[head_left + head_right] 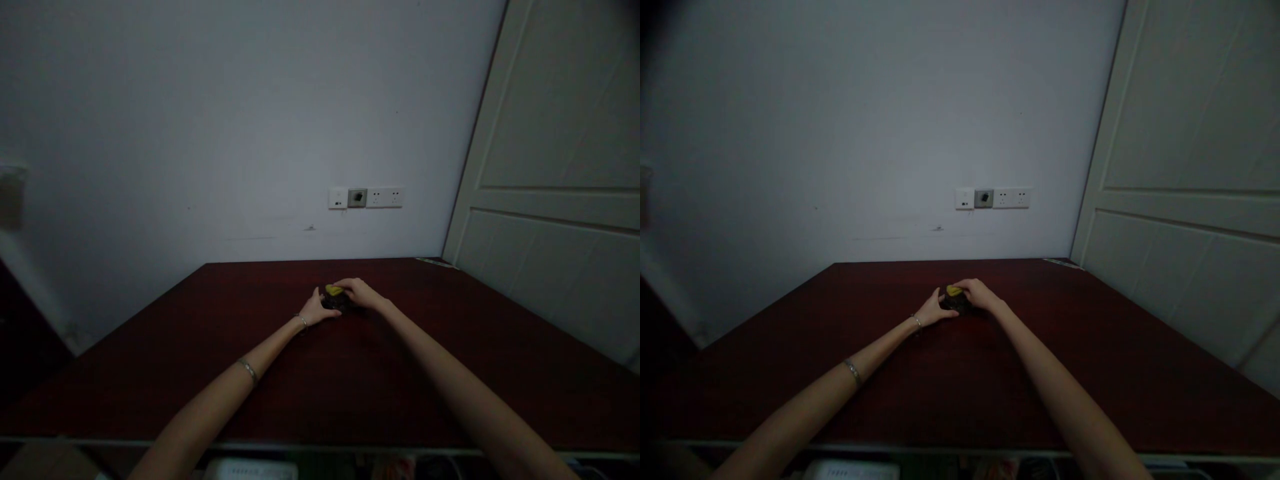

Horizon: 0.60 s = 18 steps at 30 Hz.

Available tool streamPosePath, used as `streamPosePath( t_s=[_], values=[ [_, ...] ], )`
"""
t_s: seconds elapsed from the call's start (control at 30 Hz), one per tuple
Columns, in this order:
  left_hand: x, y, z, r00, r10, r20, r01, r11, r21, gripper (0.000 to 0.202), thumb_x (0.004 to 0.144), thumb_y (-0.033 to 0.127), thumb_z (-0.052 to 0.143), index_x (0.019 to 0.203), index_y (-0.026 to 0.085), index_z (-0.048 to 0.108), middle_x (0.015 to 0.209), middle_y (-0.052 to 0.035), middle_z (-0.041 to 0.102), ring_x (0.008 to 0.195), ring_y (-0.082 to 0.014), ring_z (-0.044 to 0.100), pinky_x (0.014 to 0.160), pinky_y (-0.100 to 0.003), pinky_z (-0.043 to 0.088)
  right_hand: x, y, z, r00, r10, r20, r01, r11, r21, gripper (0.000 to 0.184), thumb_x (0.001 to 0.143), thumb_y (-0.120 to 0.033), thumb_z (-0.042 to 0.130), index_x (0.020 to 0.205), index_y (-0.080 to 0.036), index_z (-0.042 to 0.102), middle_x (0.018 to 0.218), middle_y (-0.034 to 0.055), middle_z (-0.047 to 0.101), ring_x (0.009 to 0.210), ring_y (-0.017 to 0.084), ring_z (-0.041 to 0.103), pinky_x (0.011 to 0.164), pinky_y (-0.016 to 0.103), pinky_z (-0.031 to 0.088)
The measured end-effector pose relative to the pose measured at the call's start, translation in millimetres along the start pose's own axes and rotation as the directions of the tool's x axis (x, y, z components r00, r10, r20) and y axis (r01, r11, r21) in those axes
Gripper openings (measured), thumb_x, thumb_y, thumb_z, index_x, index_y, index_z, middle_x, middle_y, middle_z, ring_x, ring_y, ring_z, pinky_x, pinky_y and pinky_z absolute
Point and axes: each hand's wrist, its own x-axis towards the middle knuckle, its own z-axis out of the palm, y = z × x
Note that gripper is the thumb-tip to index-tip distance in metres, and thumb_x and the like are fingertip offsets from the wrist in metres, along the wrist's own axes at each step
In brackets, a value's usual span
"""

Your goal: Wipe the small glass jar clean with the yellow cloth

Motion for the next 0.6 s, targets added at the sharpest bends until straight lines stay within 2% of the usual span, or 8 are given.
streamPosePath(
  t_s=[0.13,0.33,0.47,0.6],
  values=[
    [2,-4,2.0,0.999,-0.024,-0.028,0.026,0.997,0.076,0.121,0.046,0.044,0.080,0.139,0.004,0.012,0.129,-0.0230,0.047,0.123,-0.0308,0.041,0.101,-0.036,0.031,-20,1,0,0.999,0.013,-0.042,-0.013,1.000,0.000,0.044,0.075,-0.005,0.042,0.112,-0.017,0.061,0.113,0.0067,0.064,0.105,0.017,0.059,0.092,0.030,0.043],
    [1,-3,3.1,0.999,-0.031,-0.011,0.032,0.995,0.100,0.123,0.047,0.047,0.078,0.139,0.003,0.011,0.130,-0.0237,0.045,0.125,-0.0309,0.039,0.101,-0.035,0.031,-51,-18,8,0.991,0.070,-0.115,-0.085,0.987,-0.134,0.047,0.076,-0.003,0.040,0.117,-0.016,0.056,0.119,0.0107,0.059,0.110,0.020,0.055,0.093,0.033,0.042],
    [3,-6,5.2,0.999,-0.026,-0.040,0.028,0.998,0.057,0.120,0.046,0.042,0.080,0.139,0.005,0.014,0.129,-0.0228,0.047,0.124,-0.0310,0.041,0.100,-0.036,0.032,-60,-39,7,0.995,0.081,-0.063,-0.095,0.962,-0.255,0.049,0.074,-0.002,0.040,0.118,-0.015,0.055,0.116,0.0131,0.061,0.106,0.022,0.057,0.089,0.033,0.044],
    [8,-14,7.6,0.998,-0.008,-0.056,0.010,0.999,0.031,0.114,0.047,0.037,0.081,0.138,0.007,0.020,0.128,-0.0221,0.049,0.120,-0.0304,0.045,0.097,-0.035,0.037,-62,-59,1,0.996,0.091,0.006,-0.085,0.950,-0.301,0.047,0.072,-0.001,0.042,0.113,-0.017,0.057,0.108,0.0124,0.064,0.098,0.022,0.060,0.082,0.030,0.045]
  ],
)
